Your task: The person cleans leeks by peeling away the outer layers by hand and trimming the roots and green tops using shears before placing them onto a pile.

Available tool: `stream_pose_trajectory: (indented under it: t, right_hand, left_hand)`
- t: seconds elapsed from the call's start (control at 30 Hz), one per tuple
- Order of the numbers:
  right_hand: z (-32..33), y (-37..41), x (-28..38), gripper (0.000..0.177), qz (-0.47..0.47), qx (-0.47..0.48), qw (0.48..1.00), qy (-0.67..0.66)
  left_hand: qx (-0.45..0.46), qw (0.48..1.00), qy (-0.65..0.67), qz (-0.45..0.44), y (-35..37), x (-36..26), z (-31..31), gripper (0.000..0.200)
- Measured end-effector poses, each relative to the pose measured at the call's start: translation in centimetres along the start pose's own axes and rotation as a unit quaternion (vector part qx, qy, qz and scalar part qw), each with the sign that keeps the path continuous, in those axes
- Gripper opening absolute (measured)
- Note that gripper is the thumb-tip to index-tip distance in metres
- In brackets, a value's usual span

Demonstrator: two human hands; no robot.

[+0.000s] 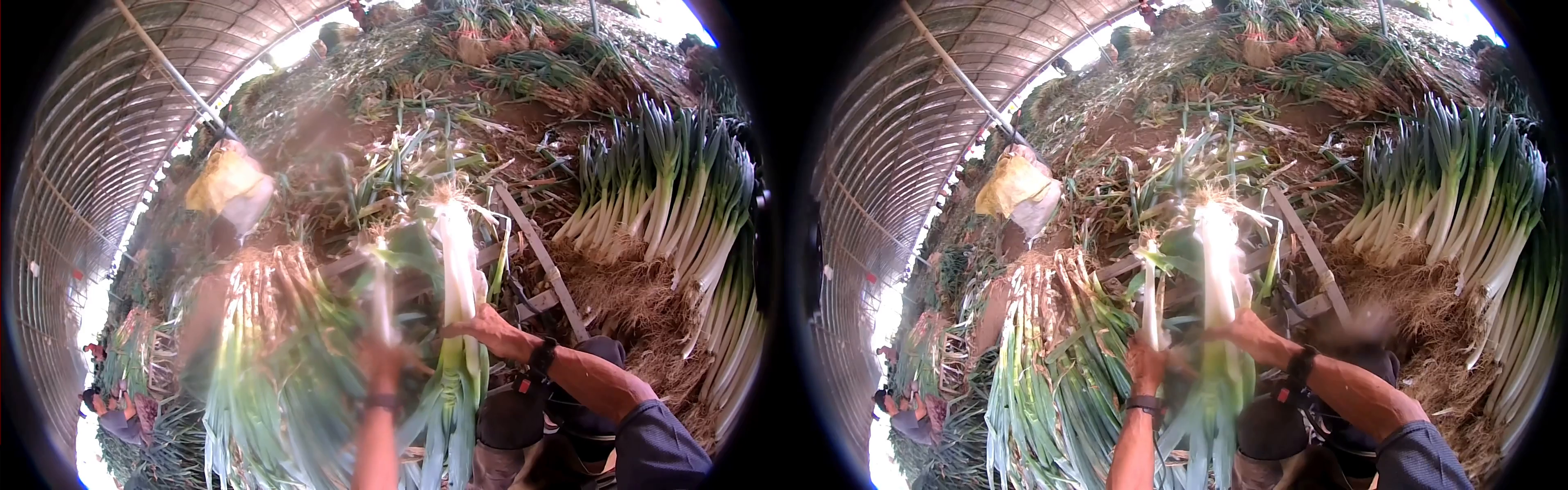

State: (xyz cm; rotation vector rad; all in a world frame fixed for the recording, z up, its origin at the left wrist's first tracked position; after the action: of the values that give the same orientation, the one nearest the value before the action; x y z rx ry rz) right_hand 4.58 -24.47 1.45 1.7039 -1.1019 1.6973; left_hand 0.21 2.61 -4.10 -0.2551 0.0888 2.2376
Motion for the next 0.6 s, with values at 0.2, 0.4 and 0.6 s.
stream_pose_trajectory:
  t: [0.2,0.4,0.6]
  right_hand:
    - [-0.2,0.1,0.6,0.031,-0.004,0.007,1.000,-0.021]
    - [-0.6,-0.1,1.4,0.035,-0.016,0.013,1.000,-0.023]
    - [-0.3,-0.5,-0.3,0.030,0.092,0.046,0.994,0.047]
  left_hand:
    - [0.144,0.978,0.149,-0.005,0.9,-1.3,2.4,0.053]
    - [0.232,0.945,0.192,-0.130,0.1,-2.3,-2.2,0.040]
    - [0.349,0.857,0.365,-0.096,2.5,-6.8,-2.3,0.052]
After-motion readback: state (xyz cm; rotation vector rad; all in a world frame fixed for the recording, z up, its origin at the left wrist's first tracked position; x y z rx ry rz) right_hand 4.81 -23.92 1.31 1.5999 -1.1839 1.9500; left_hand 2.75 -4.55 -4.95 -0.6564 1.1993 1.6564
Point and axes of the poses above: each hand's wrist, its own y-axis away from the middle knuckle, its own z-axis out of the back of the hand, x = y × z, the point moved 6 cm from there along -y, towards the middle knuckle, and after that the axes turned 15 degrees about z, right-handed, at the moved point
